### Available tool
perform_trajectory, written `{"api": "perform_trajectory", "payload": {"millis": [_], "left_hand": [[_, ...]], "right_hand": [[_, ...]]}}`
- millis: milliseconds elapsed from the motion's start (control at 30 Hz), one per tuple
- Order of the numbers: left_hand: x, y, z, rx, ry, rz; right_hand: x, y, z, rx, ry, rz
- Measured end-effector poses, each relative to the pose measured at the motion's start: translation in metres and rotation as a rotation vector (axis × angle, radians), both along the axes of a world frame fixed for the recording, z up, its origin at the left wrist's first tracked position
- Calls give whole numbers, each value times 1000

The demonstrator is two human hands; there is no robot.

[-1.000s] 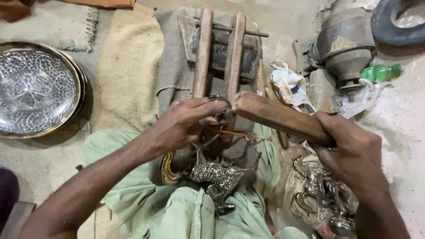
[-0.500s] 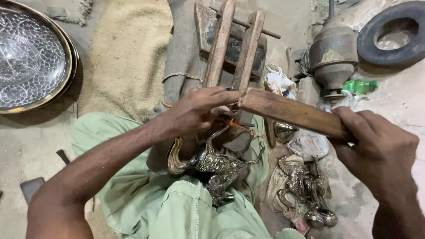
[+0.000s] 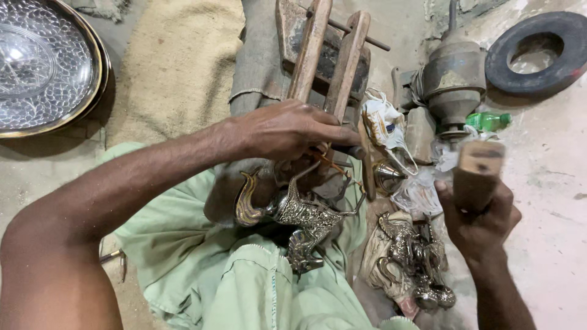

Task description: The person sits on the floor holding a punch against an ornate silver-colored metal ornament secured in a wooden clamping frame, and repeatedly strikes the punch with a wooden mallet to shape or decorate the metalwork, repositioning the punch and rotating the ornament between strikes.

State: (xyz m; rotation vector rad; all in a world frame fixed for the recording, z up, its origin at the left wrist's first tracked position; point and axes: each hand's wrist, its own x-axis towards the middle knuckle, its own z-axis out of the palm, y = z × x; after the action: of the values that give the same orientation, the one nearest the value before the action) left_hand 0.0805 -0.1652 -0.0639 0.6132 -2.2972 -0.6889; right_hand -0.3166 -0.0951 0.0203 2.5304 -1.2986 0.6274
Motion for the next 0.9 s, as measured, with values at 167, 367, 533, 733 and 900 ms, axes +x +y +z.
{"api": "perform_trajectory", "payload": {"millis": [167, 367, 533, 733, 900], "left_hand": [[8, 2, 0, -112, 67, -33], [7, -1, -1, 72, 116, -50], [-1, -6, -3, 97, 174, -70], [7, -3, 2, 37, 56, -66], [3, 5, 3, 124, 8, 12]], "right_hand": [[-1, -5, -9, -41, -6, 89], [25, -1, 7, -60, 142, 26], [30, -4, 19, -84, 142, -42], [15, -25, 13, -124, 17, 59], [27, -47, 21, -190, 148, 156]]}}
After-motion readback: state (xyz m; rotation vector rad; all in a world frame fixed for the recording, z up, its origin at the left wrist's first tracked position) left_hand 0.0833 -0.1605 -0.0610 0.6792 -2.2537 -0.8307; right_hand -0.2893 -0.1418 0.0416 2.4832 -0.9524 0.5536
